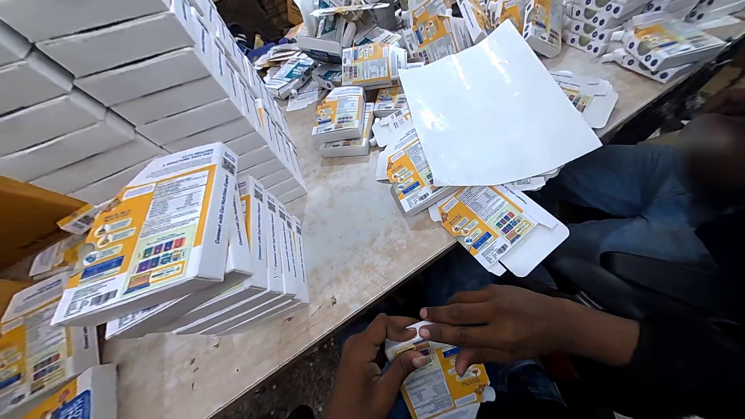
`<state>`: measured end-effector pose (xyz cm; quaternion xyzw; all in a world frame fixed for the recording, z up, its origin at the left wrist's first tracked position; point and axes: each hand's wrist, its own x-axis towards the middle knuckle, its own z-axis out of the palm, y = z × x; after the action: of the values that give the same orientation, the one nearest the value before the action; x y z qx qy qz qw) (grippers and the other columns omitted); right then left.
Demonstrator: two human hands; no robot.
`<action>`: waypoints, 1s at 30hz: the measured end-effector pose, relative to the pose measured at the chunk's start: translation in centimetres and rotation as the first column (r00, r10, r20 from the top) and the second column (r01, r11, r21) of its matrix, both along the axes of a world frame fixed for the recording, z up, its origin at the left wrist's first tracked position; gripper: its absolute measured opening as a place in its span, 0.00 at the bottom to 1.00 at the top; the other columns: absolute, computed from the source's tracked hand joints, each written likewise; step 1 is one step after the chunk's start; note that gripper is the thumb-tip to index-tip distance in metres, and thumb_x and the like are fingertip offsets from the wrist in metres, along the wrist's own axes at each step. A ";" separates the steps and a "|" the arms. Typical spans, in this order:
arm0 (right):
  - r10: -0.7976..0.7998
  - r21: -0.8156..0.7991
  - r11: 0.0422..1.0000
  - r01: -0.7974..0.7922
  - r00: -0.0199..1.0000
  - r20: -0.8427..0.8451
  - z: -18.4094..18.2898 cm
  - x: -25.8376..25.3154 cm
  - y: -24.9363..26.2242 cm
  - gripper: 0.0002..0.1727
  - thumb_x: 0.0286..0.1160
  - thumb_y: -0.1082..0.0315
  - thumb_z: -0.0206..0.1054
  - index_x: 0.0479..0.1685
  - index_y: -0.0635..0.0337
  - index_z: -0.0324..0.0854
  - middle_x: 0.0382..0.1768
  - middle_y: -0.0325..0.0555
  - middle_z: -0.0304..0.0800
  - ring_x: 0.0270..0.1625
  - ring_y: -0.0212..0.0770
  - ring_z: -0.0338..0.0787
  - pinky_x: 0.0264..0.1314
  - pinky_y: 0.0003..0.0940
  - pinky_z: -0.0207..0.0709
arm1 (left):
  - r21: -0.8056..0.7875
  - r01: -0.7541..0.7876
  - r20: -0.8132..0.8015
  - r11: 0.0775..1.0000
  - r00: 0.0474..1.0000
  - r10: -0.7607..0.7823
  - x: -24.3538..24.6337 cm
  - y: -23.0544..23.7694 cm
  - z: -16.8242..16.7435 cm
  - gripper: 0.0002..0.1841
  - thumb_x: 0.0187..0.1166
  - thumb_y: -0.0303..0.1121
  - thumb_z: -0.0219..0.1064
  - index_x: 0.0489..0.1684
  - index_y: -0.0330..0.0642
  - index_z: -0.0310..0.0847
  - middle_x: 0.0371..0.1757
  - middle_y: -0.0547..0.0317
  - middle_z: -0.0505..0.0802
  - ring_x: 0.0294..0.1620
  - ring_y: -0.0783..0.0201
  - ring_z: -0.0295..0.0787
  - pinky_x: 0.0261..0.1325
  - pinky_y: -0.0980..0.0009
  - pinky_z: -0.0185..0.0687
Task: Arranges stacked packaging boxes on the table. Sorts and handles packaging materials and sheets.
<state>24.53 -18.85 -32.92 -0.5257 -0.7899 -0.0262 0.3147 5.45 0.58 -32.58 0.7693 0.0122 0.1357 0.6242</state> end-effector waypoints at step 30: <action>-0.230 -0.421 0.883 -0.206 0.594 -0.771 -1.2 -1.9 -0.1 0.47 0.68 0.53 0.81 0.86 0.60 0.60 0.63 0.50 0.88 0.60 0.38 0.93 0.62 0.39 0.90 | 0.328 -0.198 0.093 0.924 0.980 0.177 0.9 -0.9 0.8 0.12 0.77 0.42 0.75 0.42 0.42 0.92 0.44 0.61 0.94 0.46 0.72 0.91 0.50 0.74 0.90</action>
<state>22.66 -18.91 -34.12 -0.5450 -0.5397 0.4030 0.4993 6.34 -0.33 -31.80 0.8551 0.0430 0.2185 0.4682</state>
